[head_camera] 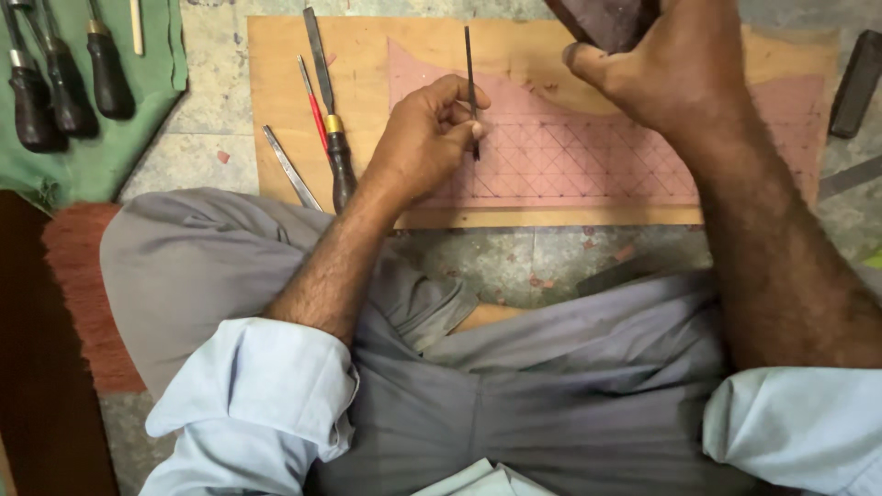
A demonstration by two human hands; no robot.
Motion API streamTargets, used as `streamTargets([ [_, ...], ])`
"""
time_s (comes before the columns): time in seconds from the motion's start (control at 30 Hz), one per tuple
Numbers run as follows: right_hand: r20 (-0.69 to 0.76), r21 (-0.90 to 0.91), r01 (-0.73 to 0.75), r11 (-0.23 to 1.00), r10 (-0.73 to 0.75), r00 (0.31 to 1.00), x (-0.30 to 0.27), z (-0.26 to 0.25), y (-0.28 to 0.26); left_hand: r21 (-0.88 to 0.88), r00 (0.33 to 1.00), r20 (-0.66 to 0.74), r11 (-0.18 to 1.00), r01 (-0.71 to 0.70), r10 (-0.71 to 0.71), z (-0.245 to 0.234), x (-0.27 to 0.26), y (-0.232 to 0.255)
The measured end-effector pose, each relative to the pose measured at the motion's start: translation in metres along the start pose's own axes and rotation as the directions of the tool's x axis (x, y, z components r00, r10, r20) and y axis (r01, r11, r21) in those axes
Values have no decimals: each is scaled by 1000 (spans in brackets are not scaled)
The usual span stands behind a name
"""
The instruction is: The person carves a wooden board by placing a thin metal tool against marked lines and striking it with a wooden block held in the other hand.
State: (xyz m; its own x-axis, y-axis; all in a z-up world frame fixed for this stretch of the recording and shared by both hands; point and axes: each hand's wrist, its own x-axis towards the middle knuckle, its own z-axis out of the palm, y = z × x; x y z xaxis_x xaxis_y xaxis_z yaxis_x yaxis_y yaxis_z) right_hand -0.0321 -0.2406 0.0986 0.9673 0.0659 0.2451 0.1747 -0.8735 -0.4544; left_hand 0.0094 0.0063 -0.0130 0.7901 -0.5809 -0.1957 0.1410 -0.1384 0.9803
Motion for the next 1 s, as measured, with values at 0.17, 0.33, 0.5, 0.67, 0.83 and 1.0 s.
streamTargets([
  [0.17,27,-77,-115,990,117,993,0,0,-8,71,998,-28,996,-54,56,0,-6,11],
  [0.33,43,-6,-143,990,143,989,0,9,-8,100,999,-27,995,-25,28,5,-8,15],
  [0.5,46,-163,-158,974,168,985,2,13,-6,176,997,-36,983,-55,62,7,-10,16],
  [0.67,88,-155,-158,975,173,981,1,13,-2,205,996,-57,977,-53,66,7,-11,16],
  [0.83,22,20,-184,983,183,983,-1,18,4,151,995,-61,986,-69,79,10,-11,15],
  [1.0,-21,37,-84,996,85,996,-3,20,4,217,993,-86,974,-64,84,10,-13,19],
])
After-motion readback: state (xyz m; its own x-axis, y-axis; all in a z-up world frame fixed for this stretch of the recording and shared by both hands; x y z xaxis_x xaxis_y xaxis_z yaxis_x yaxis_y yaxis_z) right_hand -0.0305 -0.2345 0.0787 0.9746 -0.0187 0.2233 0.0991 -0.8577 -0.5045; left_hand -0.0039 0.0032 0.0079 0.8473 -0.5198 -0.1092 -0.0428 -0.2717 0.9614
